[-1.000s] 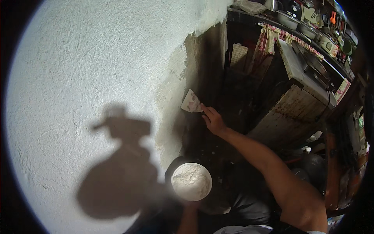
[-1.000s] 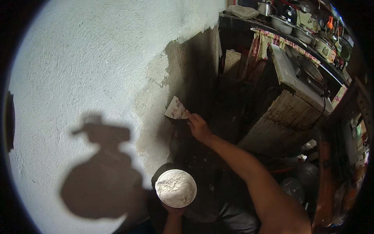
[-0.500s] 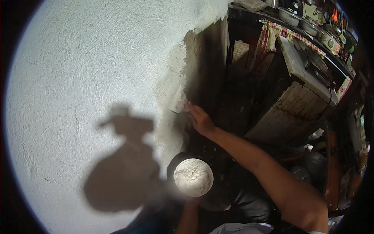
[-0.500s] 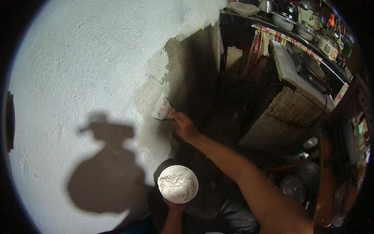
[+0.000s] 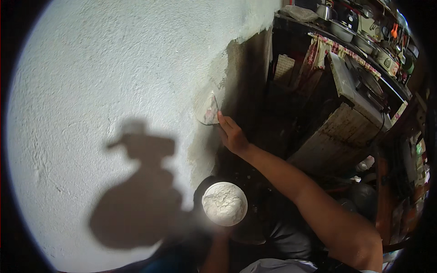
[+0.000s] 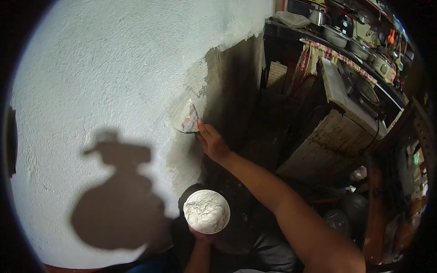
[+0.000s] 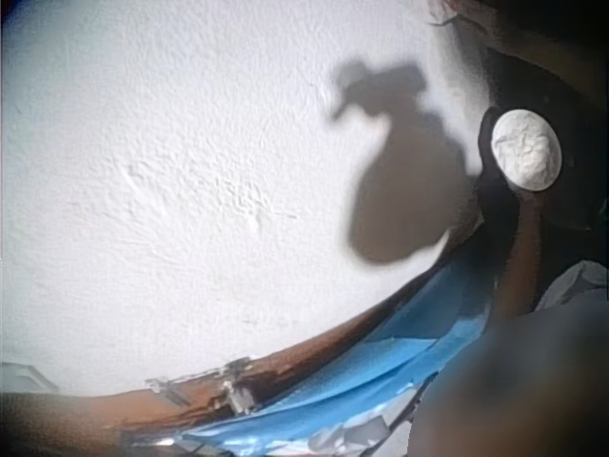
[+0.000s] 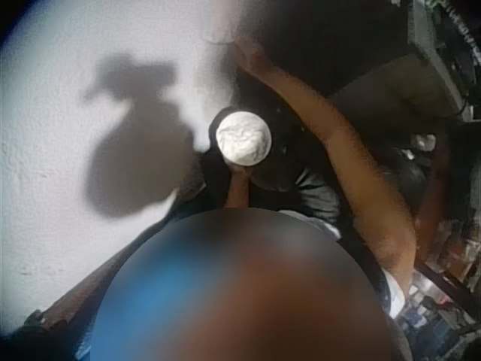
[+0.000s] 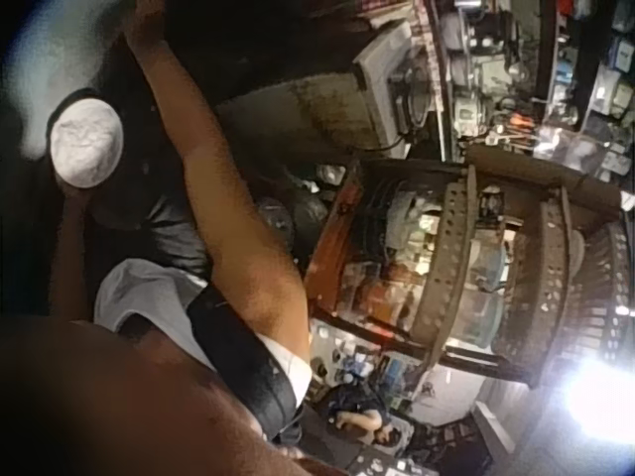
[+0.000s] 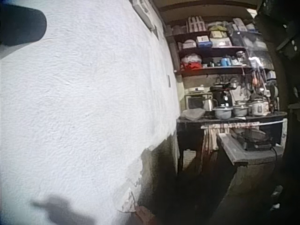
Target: Apply and smooth plaster over a section of wall using a putty knife.
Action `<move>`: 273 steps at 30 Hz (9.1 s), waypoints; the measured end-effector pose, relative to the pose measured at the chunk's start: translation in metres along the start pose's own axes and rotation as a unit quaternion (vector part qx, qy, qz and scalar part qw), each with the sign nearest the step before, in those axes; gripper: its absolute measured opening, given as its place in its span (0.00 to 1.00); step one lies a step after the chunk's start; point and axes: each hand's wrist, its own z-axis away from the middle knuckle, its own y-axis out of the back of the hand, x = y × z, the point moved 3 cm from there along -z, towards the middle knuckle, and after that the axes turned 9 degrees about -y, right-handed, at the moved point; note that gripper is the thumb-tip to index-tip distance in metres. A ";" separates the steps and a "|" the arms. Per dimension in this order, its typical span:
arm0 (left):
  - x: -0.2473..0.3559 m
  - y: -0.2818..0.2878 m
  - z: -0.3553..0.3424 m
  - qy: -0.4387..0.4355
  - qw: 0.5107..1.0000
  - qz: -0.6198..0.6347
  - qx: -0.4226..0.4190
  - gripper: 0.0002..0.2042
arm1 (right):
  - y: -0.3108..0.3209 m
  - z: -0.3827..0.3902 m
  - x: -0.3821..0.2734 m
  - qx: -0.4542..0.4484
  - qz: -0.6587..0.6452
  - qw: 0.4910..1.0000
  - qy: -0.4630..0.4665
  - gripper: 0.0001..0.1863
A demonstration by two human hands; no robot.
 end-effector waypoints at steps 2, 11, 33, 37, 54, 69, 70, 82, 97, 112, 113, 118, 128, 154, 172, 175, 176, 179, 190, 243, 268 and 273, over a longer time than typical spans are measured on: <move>-0.002 -0.004 -0.002 -0.017 0.999 -0.040 -0.026 0.37 | 0.004 0.005 0.009 0.007 0.013 1.000 0.017 0.35; -0.007 -0.024 0.000 -0.058 0.993 -0.074 -0.065 0.34 | 0.066 0.021 0.011 -0.048 0.027 0.994 -0.097 0.35; -0.005 -0.013 -0.001 -0.013 0.999 -0.022 -0.040 0.36 | 0.087 0.036 0.032 -0.024 0.010 0.991 -0.129 0.35; -0.007 -0.005 -0.004 -0.013 0.998 -0.042 -0.034 0.36 | 0.071 -0.015 0.033 -0.026 0.002 0.996 -0.084 0.34; -0.008 -0.006 0.000 0.010 0.997 -0.042 -0.058 0.38 | 0.067 -0.006 0.067 0.050 -0.017 0.987 -0.149 0.33; -0.006 -0.007 -0.002 0.047 0.999 0.017 -0.014 0.39 | 0.062 -0.010 0.090 -0.067 0.028 0.986 -0.149 0.34; -0.008 -0.007 -0.002 0.029 1.000 -0.005 -0.012 0.39 | 0.076 -0.011 0.091 -0.073 0.023 0.986 -0.148 0.33; -0.005 0.003 -0.007 0.008 0.998 -0.021 -0.067 0.37 | 0.019 -0.009 0.069 -0.012 0.021 0.984 -0.177 0.33; -0.003 -0.017 0.003 0.014 0.997 -0.052 -0.052 0.37 | 0.161 0.129 0.001 -0.130 -0.482 0.684 -0.532 0.23; -0.012 -0.015 0.004 0.054 0.995 -0.020 -0.076 0.38 | 0.146 0.300 -0.002 -0.138 -0.130 0.745 -0.640 0.14; -0.012 -0.013 0.003 0.058 0.996 -0.019 -0.072 0.38 | 0.143 0.303 0.001 -0.156 -0.111 0.731 -0.655 0.14; -0.007 -0.009 -0.001 0.047 0.996 -0.021 -0.068 0.37 | 0.124 0.308 0.012 -0.202 -0.007 0.815 -0.542 0.13; -0.004 0.001 -0.003 0.027 0.998 -0.029 -0.047 0.37 | 0.116 0.316 0.000 -0.333 0.062 0.814 -0.472 0.15; -0.005 0.002 -0.005 0.022 0.999 -0.037 -0.026 0.36 | 0.117 0.317 -0.002 -0.360 0.101 0.808 -0.456 0.16; -0.006 -0.048 0.015 0.029 0.998 -0.009 -0.059 0.37 | 0.133 0.323 -0.022 -0.399 0.161 0.803 -0.413 0.16; -0.004 -0.050 0.016 0.044 0.998 -0.009 -0.053 0.37 | 0.131 0.321 -0.024 -0.399 0.154 0.804 -0.414 0.16; -0.004 -0.049 0.016 0.046 0.998 -0.015 -0.050 0.37 | 0.131 0.321 -0.024 -0.403 0.154 0.798 -0.420 0.16; 0.002 -0.047 0.012 -0.004 0.997 -0.027 -0.073 0.37 | 0.132 0.315 -0.025 -0.369 0.122 0.813 -0.433 0.16; 0.003 -0.030 0.005 -0.047 0.997 -0.028 -0.057 0.36 | 0.160 0.266 -0.029 -0.077 0.072 0.923 -0.369 0.13; -0.007 -0.025 0.002 0.008 0.996 -0.088 -0.027 0.33 | 0.166 0.142 -0.141 -0.287 0.214 0.856 -0.374 0.14; -0.004 -0.024 0.002 -0.010 0.994 -0.103 0.032 0.32 | 0.149 0.155 -0.204 -0.331 0.164 0.890 -0.265 0.13; -0.003 -0.022 0.000 -0.021 0.995 -0.094 0.032 0.32 | 0.143 0.153 -0.210 -0.323 0.182 0.898 -0.239 0.13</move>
